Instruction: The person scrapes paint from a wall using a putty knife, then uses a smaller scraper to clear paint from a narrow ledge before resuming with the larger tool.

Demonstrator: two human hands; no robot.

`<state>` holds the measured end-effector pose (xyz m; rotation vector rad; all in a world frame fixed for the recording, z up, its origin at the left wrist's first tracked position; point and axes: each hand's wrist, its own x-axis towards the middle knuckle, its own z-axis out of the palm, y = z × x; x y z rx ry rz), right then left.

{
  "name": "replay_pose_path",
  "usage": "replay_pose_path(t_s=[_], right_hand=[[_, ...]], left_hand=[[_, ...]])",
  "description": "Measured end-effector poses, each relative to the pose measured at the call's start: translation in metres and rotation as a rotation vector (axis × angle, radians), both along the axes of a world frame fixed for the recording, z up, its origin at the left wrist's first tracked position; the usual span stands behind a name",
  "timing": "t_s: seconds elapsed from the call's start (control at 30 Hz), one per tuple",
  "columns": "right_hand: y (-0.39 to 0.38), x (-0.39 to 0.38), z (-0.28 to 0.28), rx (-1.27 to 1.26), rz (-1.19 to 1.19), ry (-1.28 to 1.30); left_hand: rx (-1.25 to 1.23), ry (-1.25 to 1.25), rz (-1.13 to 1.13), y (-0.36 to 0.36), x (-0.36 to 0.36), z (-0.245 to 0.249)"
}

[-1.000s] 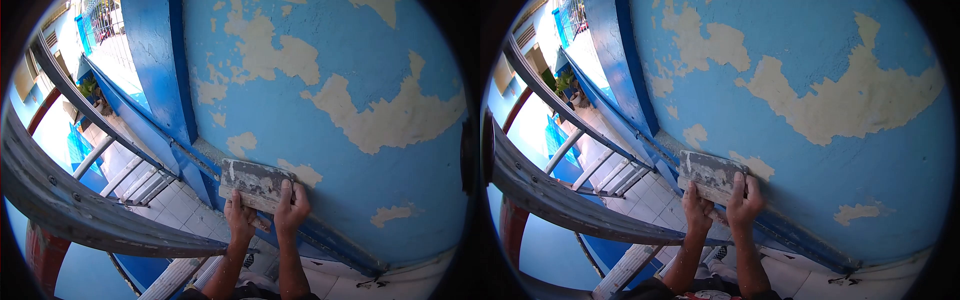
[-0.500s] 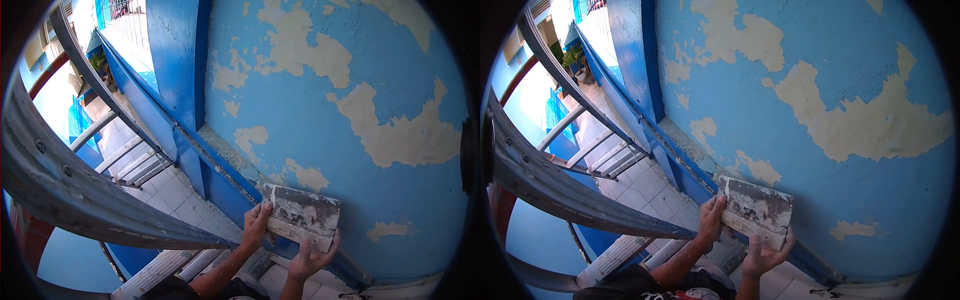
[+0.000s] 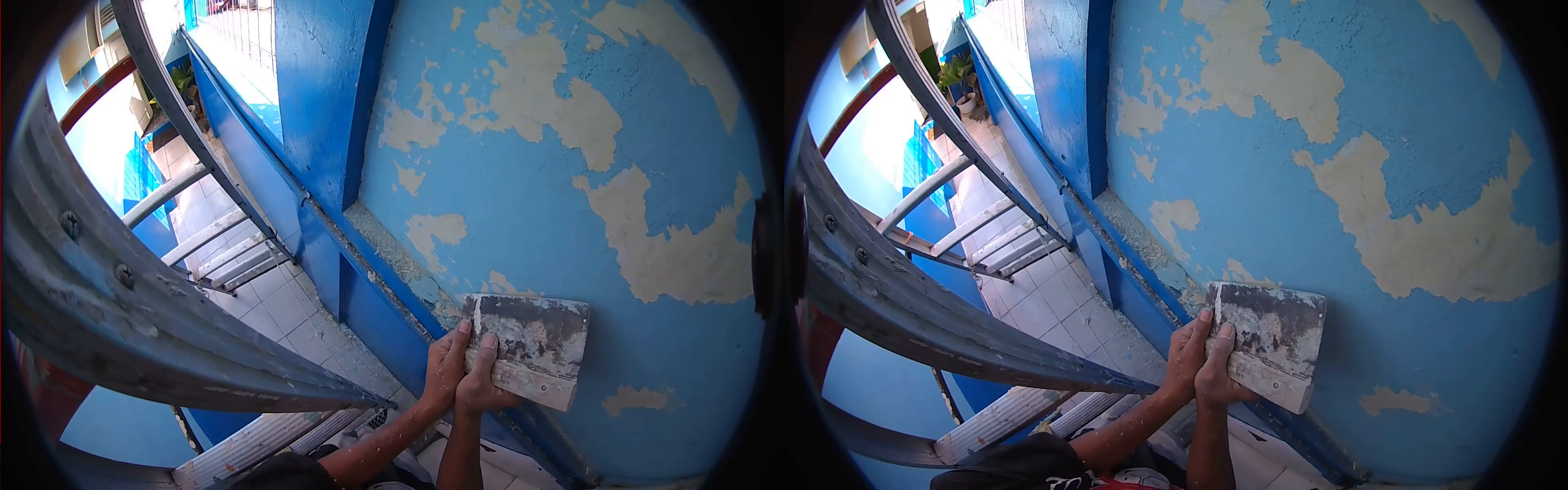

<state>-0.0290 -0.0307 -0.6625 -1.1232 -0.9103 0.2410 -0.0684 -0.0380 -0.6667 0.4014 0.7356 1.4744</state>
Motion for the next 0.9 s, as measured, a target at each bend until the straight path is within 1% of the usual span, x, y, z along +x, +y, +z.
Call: replay_pose_path(t_s=[0.03,0.1,0.17,0.23,0.27,0.3,0.33,0.4,0.47,0.5,0.57,0.6,0.63,0.7,0.73,0.77,0.83,0.87,0.9], right_hand=[[0.003,0.0,-0.001,0.038,-0.007,-0.066],[0.004,-0.004,0.011,0.019,0.015,-0.102],[0.011,-0.008,0.018,-0.016,0.043,-0.143],[0.016,-0.015,0.022,0.05,0.031,-0.161],[0.015,-0.014,0.025,-0.007,0.07,-0.093],[0.013,-0.012,0.025,-0.006,0.068,-0.09],[0.009,-0.009,0.025,-0.004,0.073,-0.076],[0.011,-0.008,0.027,0.029,0.08,-0.054],[0.011,-0.001,0.025,0.064,0.19,0.031],[0.021,-0.002,0.026,0.074,0.196,-0.08],[0.041,-0.016,0.037,0.137,0.133,-0.363],[0.044,-0.019,0.034,0.067,0.166,-0.381],[0.038,-0.019,0.032,0.069,0.161,-0.371],[0.02,-0.015,0.024,0.027,0.095,-0.392],[0.016,-0.017,0.017,0.084,0.158,-0.093],[0.019,-0.02,0.016,0.095,0.166,-0.097],[0.017,-0.019,0.012,0.089,0.059,-0.224],[0.015,-0.014,0.012,0.068,0.079,-0.32],[0.017,-0.013,0.011,0.061,0.073,-0.324]], left_hand=[[-0.002,-0.002,0.004,0.003,0.0,-0.001],[-0.098,0.073,-0.045,0.012,-0.001,0.004],[-0.087,0.033,-0.02,0.019,-0.012,0.018],[-0.091,0.007,-0.013,0.014,-0.014,0.02],[-0.082,0.05,-0.002,0.017,-0.013,0.015],[-0.076,0.089,0.01,0.019,-0.011,0.012],[-0.055,0.029,0.038,0.017,-0.006,0.011],[-0.087,0.074,0.055,0.009,0.007,0.013],[-0.114,0.129,0.082,0.016,0.011,0.005],[-0.119,0.123,0.086,0.02,0.005,0.011],[0.056,0.065,0.122,0.037,-0.019,0.023],[0.107,0.148,0.112,0.039,-0.029,0.024],[0.109,0.158,0.107,0.035,-0.029,0.021],[-0.066,0.103,0.048,0.021,-0.023,0.014],[-0.132,0.146,0.058,0.015,-0.016,0.014],[-0.122,0.142,0.067,0.018,-0.019,0.012],[-0.053,0.09,0.016,0.018,-0.021,0.004],[-0.065,0.066,-0.001,0.018,-0.023,0.01],[-0.071,0.063,-0.007,0.02,-0.021,0.008]])
